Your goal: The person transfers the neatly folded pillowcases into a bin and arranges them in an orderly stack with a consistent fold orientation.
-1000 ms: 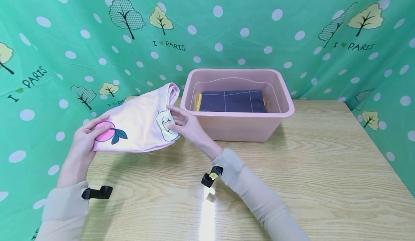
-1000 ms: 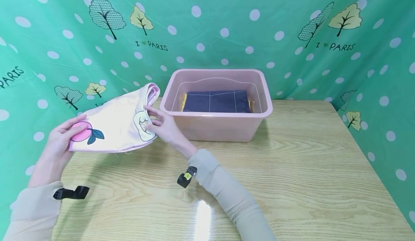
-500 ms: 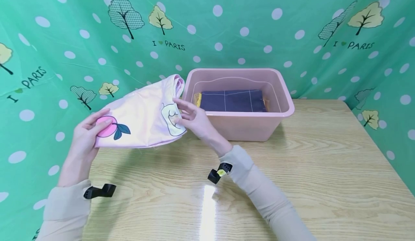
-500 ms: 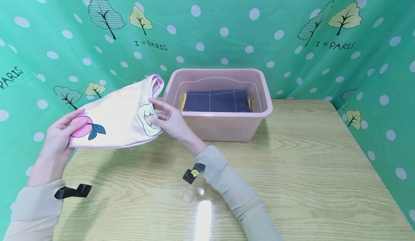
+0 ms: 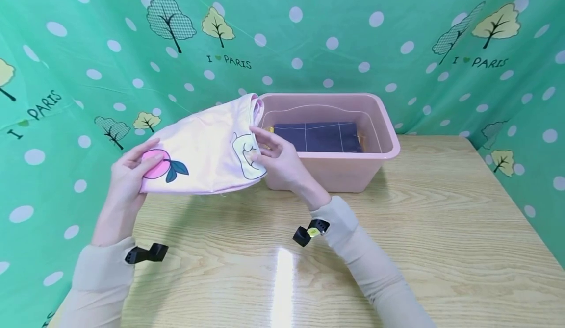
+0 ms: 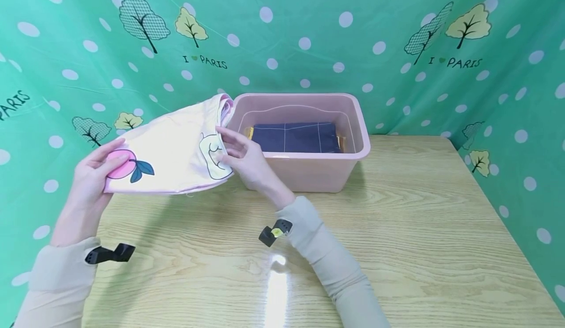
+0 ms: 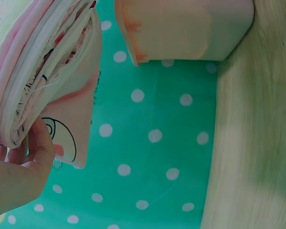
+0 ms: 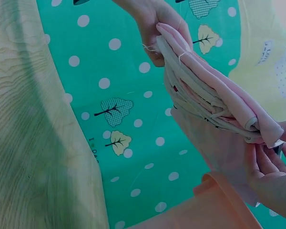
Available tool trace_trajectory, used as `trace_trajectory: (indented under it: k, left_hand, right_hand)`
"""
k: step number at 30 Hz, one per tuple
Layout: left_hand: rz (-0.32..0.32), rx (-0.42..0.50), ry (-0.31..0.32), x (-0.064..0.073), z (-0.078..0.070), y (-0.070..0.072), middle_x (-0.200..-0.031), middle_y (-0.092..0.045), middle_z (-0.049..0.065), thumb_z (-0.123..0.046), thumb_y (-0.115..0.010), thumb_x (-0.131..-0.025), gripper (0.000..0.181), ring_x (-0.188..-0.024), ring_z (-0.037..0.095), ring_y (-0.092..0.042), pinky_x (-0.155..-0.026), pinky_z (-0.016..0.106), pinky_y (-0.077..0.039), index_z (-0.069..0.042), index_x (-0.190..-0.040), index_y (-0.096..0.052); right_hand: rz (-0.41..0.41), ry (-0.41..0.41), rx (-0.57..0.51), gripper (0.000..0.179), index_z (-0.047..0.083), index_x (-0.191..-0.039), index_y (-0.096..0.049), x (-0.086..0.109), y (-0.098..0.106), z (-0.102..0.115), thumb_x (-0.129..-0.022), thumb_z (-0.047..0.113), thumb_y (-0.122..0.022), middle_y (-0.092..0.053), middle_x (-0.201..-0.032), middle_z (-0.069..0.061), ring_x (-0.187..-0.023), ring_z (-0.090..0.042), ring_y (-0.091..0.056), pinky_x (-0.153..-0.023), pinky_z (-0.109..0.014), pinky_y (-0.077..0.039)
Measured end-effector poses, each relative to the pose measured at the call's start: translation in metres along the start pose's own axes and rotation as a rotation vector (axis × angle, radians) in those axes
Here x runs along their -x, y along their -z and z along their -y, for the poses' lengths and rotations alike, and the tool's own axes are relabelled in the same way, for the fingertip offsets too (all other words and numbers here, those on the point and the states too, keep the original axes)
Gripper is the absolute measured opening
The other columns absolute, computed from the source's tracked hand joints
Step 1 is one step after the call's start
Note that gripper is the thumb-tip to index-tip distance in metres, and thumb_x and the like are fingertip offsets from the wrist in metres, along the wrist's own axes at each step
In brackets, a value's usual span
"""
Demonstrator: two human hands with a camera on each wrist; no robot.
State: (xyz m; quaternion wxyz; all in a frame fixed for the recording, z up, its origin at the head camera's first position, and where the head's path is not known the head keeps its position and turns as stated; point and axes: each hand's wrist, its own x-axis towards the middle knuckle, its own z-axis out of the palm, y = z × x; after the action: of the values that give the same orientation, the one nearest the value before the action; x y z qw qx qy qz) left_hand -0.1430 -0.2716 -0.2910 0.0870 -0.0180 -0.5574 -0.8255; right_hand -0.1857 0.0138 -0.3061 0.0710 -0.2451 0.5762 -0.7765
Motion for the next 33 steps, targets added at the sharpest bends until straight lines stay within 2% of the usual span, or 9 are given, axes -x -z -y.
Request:
trace_trajectory:
  k: [6,12,18,24,30,33]
  left_hand:
    - [0.018,-0.010,0.001,-0.005,0.004,-0.013,-0.099,-0.062,0.002,0.004,-0.060,-0.080,0.033,-0.077,0.011,-0.063,-0.064,0.019,-0.050,-0.011,-0.109,-0.064]
    - [0.035,-0.015,0.000,-0.011,0.008,-0.025,-0.101,-0.060,0.003,0.002,-0.061,-0.079,0.032,-0.078,0.011,-0.062,-0.064,0.019,-0.050,-0.011,-0.109,-0.064]
    - [0.054,-0.005,-0.005,-0.015,0.012,-0.035,-0.102,-0.060,0.003,0.002,-0.062,-0.079,0.032,-0.078,0.011,-0.062,-0.064,0.019,-0.050,-0.011,-0.108,-0.064]
    - [0.058,0.003,0.013,-0.020,0.016,-0.046,-0.098,-0.062,0.003,0.002,-0.063,-0.078,0.032,-0.077,0.011,-0.062,-0.063,0.020,-0.050,-0.012,-0.107,-0.065]
    - [0.077,-0.024,0.027,-0.024,0.022,-0.056,-0.106,-0.057,0.003,-0.001,-0.063,-0.079,0.034,-0.081,0.011,-0.061,-0.067,0.019,-0.050,-0.012,-0.111,-0.062]
    - [0.092,-0.049,0.012,-0.027,0.025,-0.062,-0.112,-0.054,0.005,-0.001,-0.062,-0.080,0.035,-0.085,0.011,-0.060,-0.069,0.019,-0.049,-0.011,-0.113,-0.061]
  right_hand:
    - [-0.020,0.002,-0.006,0.056,0.002,-0.131,-0.041,0.003,0.012,0.005,-0.078,-0.012,-0.055,-0.048,-0.123,-0.016,-0.096,-0.019,-0.057,-0.074,-0.027,-0.050]
    - [-0.038,0.024,0.002,0.056,0.003,-0.131,-0.040,0.006,0.024,0.010,-0.079,-0.011,-0.055,-0.048,-0.123,-0.016,-0.095,-0.018,-0.057,-0.074,-0.025,-0.049]
    - [-0.045,0.016,-0.052,0.057,0.002,-0.132,-0.038,0.010,0.033,0.015,-0.080,-0.013,-0.052,-0.046,-0.124,-0.016,-0.094,-0.016,-0.057,-0.073,-0.024,-0.050]
    - [-0.090,0.004,-0.095,0.056,0.001,-0.133,-0.037,0.012,0.042,0.022,-0.081,-0.013,-0.051,-0.048,-0.121,-0.015,-0.087,-0.013,-0.058,-0.071,-0.025,-0.050]
    - [-0.152,-0.021,-0.059,0.052,0.006,-0.132,-0.041,0.015,0.053,0.028,-0.083,-0.008,-0.052,-0.048,-0.122,-0.012,-0.086,-0.012,-0.058,-0.071,-0.024,-0.050]
    - [-0.175,-0.026,-0.053,0.052,0.007,-0.132,-0.041,0.016,0.058,0.031,-0.083,-0.007,-0.052,-0.048,-0.124,-0.012,-0.087,-0.012,-0.058,-0.070,-0.024,-0.050]
